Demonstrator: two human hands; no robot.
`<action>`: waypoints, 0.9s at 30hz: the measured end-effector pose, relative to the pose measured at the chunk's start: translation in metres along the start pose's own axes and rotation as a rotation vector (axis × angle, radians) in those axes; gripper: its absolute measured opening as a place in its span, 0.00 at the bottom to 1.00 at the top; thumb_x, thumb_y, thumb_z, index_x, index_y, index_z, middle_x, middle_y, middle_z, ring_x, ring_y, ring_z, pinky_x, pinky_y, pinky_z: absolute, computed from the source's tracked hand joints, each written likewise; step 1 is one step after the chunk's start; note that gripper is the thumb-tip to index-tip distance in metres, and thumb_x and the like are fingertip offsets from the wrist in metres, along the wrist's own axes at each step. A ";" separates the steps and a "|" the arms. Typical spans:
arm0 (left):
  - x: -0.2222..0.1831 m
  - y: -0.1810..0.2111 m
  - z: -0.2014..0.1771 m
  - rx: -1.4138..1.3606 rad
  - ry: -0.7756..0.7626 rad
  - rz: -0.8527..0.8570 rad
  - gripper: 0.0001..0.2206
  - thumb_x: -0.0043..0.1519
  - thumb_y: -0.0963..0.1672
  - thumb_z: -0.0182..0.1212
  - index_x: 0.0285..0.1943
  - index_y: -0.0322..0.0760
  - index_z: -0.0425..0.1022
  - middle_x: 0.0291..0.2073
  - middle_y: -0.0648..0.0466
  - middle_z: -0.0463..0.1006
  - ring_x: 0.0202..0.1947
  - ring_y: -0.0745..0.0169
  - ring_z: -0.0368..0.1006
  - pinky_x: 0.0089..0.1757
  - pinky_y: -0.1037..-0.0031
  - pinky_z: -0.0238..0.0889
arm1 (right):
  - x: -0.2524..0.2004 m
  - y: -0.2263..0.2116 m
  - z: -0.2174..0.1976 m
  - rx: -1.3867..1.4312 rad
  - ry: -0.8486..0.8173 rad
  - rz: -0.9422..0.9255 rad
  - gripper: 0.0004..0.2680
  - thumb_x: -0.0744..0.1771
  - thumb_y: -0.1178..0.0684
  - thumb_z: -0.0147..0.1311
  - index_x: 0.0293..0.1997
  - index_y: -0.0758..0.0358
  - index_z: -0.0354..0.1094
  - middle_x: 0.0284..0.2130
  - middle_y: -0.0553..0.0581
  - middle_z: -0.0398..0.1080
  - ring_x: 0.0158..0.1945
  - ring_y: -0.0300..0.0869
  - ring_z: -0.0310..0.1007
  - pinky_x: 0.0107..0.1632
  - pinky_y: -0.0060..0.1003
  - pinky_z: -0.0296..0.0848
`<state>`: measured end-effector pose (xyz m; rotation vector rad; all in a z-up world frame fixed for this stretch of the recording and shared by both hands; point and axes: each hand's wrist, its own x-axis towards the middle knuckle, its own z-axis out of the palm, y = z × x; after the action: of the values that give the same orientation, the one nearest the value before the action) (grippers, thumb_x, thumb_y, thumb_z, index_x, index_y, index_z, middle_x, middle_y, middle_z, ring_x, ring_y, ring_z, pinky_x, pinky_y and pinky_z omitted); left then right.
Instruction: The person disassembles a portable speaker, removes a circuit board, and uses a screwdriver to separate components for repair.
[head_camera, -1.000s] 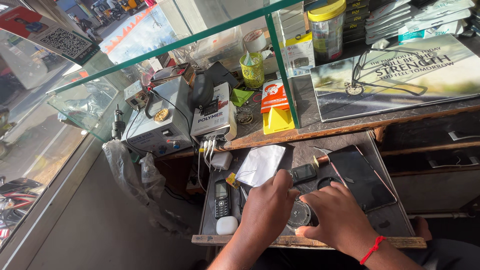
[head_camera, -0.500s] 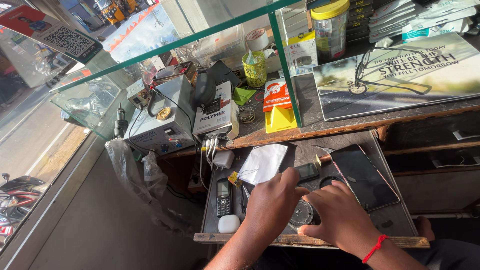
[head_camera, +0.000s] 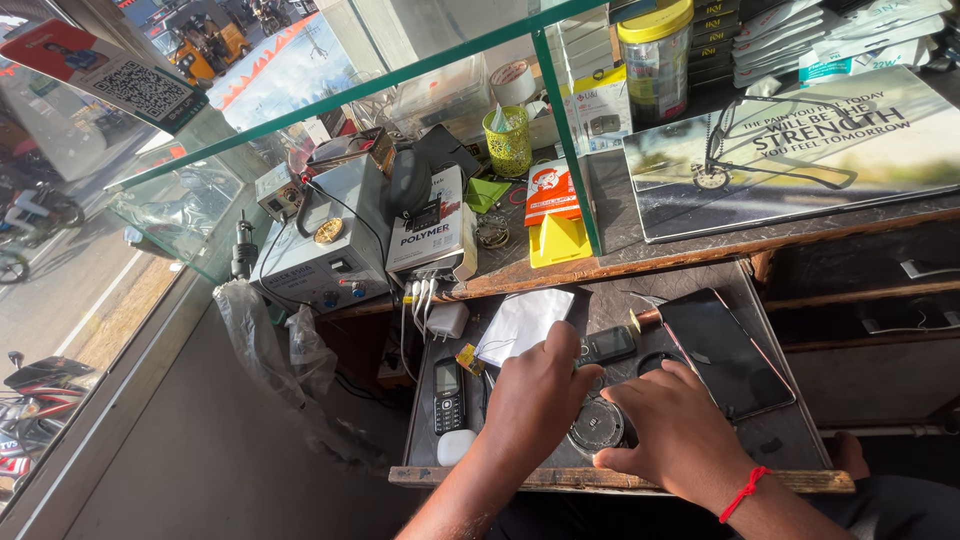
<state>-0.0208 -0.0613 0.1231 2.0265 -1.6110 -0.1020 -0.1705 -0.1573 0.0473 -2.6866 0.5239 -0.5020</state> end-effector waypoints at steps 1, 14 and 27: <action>-0.001 -0.001 0.000 -0.002 -0.012 0.019 0.15 0.60 0.43 0.67 0.44 0.33 0.63 0.31 0.40 0.79 0.34 0.33 0.76 0.34 0.51 0.67 | 0.000 -0.002 -0.001 0.009 0.083 -0.061 0.31 0.53 0.33 0.72 0.53 0.63 0.70 0.42 0.57 0.74 0.52 0.53 0.70 0.64 0.59 0.53; 0.004 0.000 -0.004 -0.140 -0.116 0.198 0.12 0.60 0.41 0.62 0.47 0.34 0.65 0.34 0.42 0.80 0.38 0.35 0.77 0.37 0.52 0.67 | 0.005 -0.009 -0.012 -0.040 -0.185 0.159 0.30 0.55 0.33 0.70 0.57 0.56 0.68 0.41 0.52 0.73 0.50 0.44 0.71 0.68 0.46 0.52; 0.006 -0.002 -0.001 0.051 -0.098 0.104 0.17 0.59 0.46 0.68 0.44 0.33 0.62 0.32 0.43 0.78 0.33 0.33 0.77 0.32 0.51 0.67 | 0.004 -0.003 -0.002 -0.047 -0.120 0.114 0.28 0.54 0.34 0.71 0.54 0.54 0.69 0.42 0.51 0.74 0.49 0.45 0.72 0.65 0.48 0.55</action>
<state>-0.0174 -0.0663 0.1244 1.9990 -1.7935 -0.1254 -0.1667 -0.1565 0.0511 -2.6916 0.6573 -0.2988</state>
